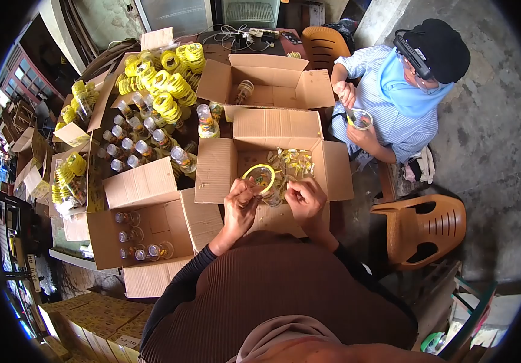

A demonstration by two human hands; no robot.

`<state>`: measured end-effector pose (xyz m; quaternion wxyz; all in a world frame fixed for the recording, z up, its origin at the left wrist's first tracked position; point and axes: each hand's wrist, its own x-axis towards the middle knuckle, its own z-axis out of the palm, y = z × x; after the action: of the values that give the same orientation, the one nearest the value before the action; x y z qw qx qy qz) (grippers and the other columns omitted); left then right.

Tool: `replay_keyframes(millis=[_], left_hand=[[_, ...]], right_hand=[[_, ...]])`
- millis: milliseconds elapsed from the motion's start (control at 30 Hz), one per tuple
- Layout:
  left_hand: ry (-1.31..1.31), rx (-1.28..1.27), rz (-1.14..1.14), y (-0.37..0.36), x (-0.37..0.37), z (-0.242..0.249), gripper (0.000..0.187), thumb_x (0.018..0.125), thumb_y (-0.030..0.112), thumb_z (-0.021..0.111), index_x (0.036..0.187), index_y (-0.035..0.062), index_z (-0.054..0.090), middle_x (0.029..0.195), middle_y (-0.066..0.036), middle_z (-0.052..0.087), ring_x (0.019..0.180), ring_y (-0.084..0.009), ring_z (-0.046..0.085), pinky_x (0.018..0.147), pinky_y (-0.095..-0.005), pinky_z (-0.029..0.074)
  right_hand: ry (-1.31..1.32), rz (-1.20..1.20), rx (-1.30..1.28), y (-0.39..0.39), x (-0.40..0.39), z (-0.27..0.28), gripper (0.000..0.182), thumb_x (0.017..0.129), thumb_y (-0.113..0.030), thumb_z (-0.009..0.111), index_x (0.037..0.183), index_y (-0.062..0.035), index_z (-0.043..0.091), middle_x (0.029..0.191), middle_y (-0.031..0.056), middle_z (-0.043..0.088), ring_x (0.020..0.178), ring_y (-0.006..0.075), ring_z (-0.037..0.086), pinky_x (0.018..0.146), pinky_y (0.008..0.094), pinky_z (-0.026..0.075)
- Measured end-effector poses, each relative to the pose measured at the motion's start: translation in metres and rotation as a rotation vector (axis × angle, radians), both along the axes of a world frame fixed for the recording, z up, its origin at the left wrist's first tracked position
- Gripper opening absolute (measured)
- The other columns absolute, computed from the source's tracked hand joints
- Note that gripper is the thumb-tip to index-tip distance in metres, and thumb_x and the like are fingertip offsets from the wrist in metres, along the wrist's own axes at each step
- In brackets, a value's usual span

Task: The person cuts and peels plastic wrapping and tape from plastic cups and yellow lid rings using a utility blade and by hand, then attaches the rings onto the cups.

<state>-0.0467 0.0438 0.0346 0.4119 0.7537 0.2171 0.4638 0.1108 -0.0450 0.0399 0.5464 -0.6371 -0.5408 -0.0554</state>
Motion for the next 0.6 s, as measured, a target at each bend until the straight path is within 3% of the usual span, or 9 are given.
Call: replay_keyframes(millis=[133,267,600], left_hand=[[-0.008,-0.099,-0.018,-0.001,0.001,0.001,0.014,0.080,-0.008,0.068,0.092,-0.0017,0.070,0.079,-0.007,0.061,0.083,-0.0204,0.058,0.092,-0.0352,0.050],[-0.010,-0.169,-0.025,-0.005,0.002,0.002,0.015,0.079,-0.008,0.068,0.093,-0.0014,0.071,0.080,-0.008,0.062,0.084,-0.0204,0.058,0.089,-0.0338,0.051],[-0.008,0.034,-0.119,-0.014,0.001,0.007,0.027,0.071,-0.015,0.067,0.093,0.0008,0.071,0.081,-0.010,0.062,0.085,-0.0251,0.059,0.095,-0.0389,0.049]], right_hand=[[-0.172,-0.022,0.013,-0.004,-0.008,0.013,0.020,0.068,0.003,0.075,0.082,-0.0058,0.063,0.074,0.0052,0.058,0.065,0.0238,0.058,0.057,0.0347,0.047],[-0.176,-0.024,0.006,-0.001,-0.011,0.007,0.018,0.070,0.003,0.074,0.078,-0.0060,0.061,0.074,0.0047,0.057,0.065,0.0237,0.057,0.057,0.0360,0.046],[-0.111,-0.014,-0.140,-0.001,0.004,0.003,0.016,0.071,0.004,0.072,0.082,-0.0025,0.062,0.072,0.0072,0.057,0.065,0.0246,0.058,0.057,0.0349,0.046]])
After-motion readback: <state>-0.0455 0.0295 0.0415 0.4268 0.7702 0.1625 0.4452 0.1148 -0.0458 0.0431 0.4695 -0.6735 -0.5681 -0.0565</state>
